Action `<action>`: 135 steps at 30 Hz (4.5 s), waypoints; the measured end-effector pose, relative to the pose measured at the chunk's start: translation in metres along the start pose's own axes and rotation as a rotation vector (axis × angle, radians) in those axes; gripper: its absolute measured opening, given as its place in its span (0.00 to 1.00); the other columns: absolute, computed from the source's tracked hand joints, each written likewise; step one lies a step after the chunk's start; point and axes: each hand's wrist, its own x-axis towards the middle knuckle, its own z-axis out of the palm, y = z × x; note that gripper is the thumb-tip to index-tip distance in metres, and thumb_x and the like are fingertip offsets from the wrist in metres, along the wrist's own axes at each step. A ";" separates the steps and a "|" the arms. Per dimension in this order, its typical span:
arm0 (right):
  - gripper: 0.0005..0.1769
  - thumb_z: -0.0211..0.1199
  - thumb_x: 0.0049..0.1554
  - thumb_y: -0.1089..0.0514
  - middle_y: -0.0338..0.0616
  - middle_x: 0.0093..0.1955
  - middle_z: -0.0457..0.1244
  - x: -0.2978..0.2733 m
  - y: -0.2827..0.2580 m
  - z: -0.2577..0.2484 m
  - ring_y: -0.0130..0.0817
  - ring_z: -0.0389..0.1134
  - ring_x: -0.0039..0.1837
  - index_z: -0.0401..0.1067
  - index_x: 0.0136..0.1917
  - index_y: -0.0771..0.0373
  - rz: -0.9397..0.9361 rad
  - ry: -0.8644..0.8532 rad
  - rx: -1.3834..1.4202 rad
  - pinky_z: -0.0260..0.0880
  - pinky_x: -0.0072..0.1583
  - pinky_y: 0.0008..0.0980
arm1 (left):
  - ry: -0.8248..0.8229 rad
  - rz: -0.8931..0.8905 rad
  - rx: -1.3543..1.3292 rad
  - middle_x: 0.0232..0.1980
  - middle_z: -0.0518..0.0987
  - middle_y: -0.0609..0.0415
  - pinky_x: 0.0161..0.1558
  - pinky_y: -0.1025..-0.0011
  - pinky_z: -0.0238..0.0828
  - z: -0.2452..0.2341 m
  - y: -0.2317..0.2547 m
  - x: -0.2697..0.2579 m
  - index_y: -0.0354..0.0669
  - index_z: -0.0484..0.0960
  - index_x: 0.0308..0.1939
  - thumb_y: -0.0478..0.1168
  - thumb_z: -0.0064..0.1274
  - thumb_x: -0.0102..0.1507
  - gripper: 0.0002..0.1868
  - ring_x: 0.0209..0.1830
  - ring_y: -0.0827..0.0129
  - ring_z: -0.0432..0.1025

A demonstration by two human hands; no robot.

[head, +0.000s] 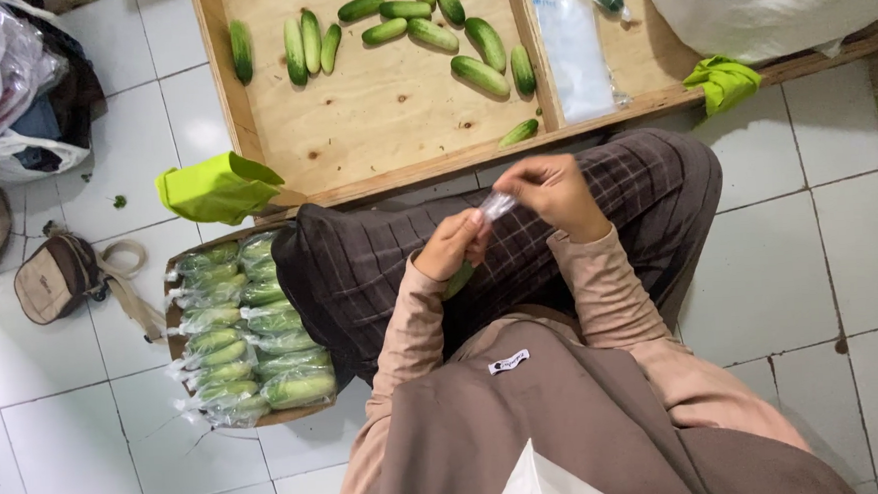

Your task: The person wipes cucumbers with a green cloth and places them into individual plastic bags by hand.

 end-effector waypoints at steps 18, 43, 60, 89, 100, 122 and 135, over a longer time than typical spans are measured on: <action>0.14 0.58 0.66 0.53 0.44 0.41 0.64 -0.019 0.003 0.005 0.44 0.67 0.45 0.74 0.47 0.66 -0.539 -0.403 -0.919 0.70 0.48 0.39 | 0.036 -0.067 0.125 0.17 0.66 0.53 0.15 0.72 0.66 0.004 0.028 -0.011 0.40 0.70 0.29 0.40 0.37 0.76 0.21 0.10 0.69 0.65; 0.09 0.52 0.68 0.57 0.42 0.42 0.66 -0.038 -0.031 -0.035 0.43 0.70 0.47 0.72 0.55 0.60 -0.403 -0.505 -0.730 0.73 0.51 0.40 | -0.113 0.416 1.116 0.44 0.77 0.49 0.51 0.58 0.74 0.036 0.149 -0.016 0.42 0.79 0.39 0.39 0.58 0.66 0.06 0.48 0.49 0.74; 0.11 0.63 0.60 0.61 0.57 0.47 0.66 0.034 0.037 0.000 0.37 0.66 0.48 0.68 0.49 0.73 -0.240 -0.194 0.495 0.66 0.52 0.36 | 0.145 0.730 1.281 0.34 0.77 0.49 0.37 0.62 0.70 0.103 0.208 0.037 0.40 0.80 0.39 0.39 0.58 0.66 0.07 0.33 0.54 0.74; 0.07 0.73 0.56 0.67 0.53 0.31 0.69 -0.006 0.072 0.085 0.32 0.71 0.32 0.77 0.43 0.73 0.198 0.483 0.265 0.73 0.32 0.27 | 0.743 0.475 0.945 0.29 0.77 0.49 0.37 0.65 0.74 0.033 0.098 0.035 0.39 0.82 0.37 0.36 0.62 0.64 0.05 0.32 0.54 0.76; 0.13 0.70 0.52 0.75 0.51 0.43 0.72 -0.013 0.023 0.075 0.47 0.76 0.46 0.81 0.50 0.66 -0.240 0.386 -0.266 0.74 0.43 0.36 | 0.739 0.526 0.877 0.35 0.81 0.44 0.42 0.61 0.74 0.030 0.097 0.028 0.38 0.82 0.38 0.34 0.59 0.65 0.03 0.37 0.46 0.78; 0.06 0.66 0.56 0.77 0.54 0.38 0.69 -0.008 -0.032 0.042 0.40 0.72 0.35 0.80 0.43 0.72 -0.384 0.176 -0.083 0.71 0.36 0.34 | 0.423 0.678 0.797 0.41 0.82 0.44 0.49 0.55 0.73 0.030 0.102 0.019 0.35 0.84 0.41 0.33 0.65 0.61 0.07 0.43 0.44 0.78; 0.04 0.69 0.59 0.67 0.51 0.42 0.67 -0.012 -0.014 0.028 0.40 0.68 0.40 0.79 0.48 0.69 -0.260 0.054 -0.213 0.70 0.43 0.34 | 0.226 0.606 0.788 0.41 0.79 0.40 0.46 0.50 0.71 0.034 0.109 0.017 0.33 0.79 0.40 0.31 0.56 0.65 0.04 0.42 0.37 0.74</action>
